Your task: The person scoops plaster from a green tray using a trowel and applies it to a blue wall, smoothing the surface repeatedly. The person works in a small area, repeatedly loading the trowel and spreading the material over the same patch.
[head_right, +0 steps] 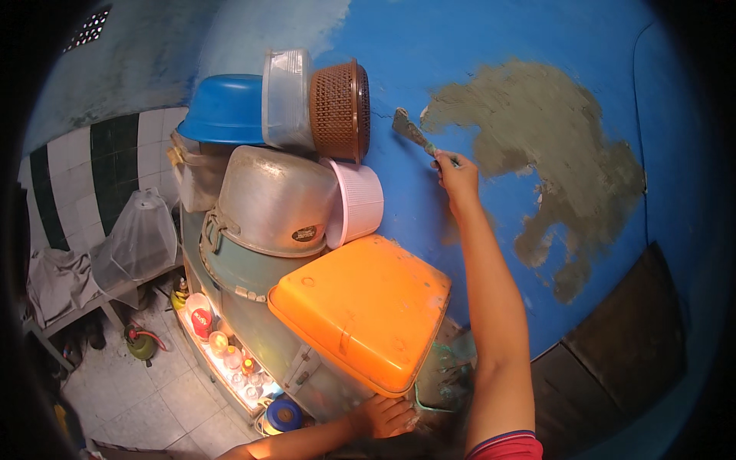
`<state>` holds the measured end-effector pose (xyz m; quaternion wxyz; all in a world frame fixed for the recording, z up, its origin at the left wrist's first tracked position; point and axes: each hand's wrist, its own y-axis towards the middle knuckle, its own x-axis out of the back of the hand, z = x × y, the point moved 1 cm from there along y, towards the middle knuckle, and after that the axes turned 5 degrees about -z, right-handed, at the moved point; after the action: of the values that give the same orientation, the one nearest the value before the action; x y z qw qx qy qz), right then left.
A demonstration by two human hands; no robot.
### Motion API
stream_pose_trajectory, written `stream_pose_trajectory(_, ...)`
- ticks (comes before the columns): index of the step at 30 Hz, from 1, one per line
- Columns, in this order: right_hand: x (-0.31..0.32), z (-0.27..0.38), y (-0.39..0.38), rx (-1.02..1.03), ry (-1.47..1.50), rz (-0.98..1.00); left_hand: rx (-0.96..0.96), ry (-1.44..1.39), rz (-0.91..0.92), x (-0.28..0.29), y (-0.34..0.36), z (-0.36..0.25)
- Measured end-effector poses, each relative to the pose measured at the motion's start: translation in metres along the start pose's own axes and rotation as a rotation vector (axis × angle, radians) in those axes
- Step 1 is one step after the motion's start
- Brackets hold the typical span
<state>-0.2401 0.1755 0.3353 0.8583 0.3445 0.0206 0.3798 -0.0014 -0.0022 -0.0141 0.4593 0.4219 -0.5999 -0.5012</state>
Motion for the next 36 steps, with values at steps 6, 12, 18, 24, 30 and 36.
stream_pose_trajectory(6,-0.014,-0.011,0.024,-0.093,0.161,0.053,-0.041,0.028,-0.036,-0.002,0.002,0.0)
stream_pose_trajectory(12,-0.016,-0.024,0.03,-0.15,0.231,0.023,-0.034,0.031,-0.023,-0.002,0.001,0.0)
stream_pose_trajectory(18,-0.01,-0.028,0.032,-0.163,0.227,-0.009,0.019,0.011,-0.004,-0.003,-0.001,-0.004)
stream_pose_trajectory(24,-0.011,-0.021,0.03,-0.168,0.133,-0.096,0.038,0.009,0.014,-0.006,-0.003,-0.002)
stream_pose_trajectory(30,0.006,-0.019,0.016,-0.128,0.104,-0.085,0.038,-0.012,0.005,-0.003,0.0,-0.004)
stream_pose_trajectory(36,0.003,-0.017,0.019,-0.08,0.177,-0.009,0.025,0.02,0.001,-0.003,0.001,-0.002)
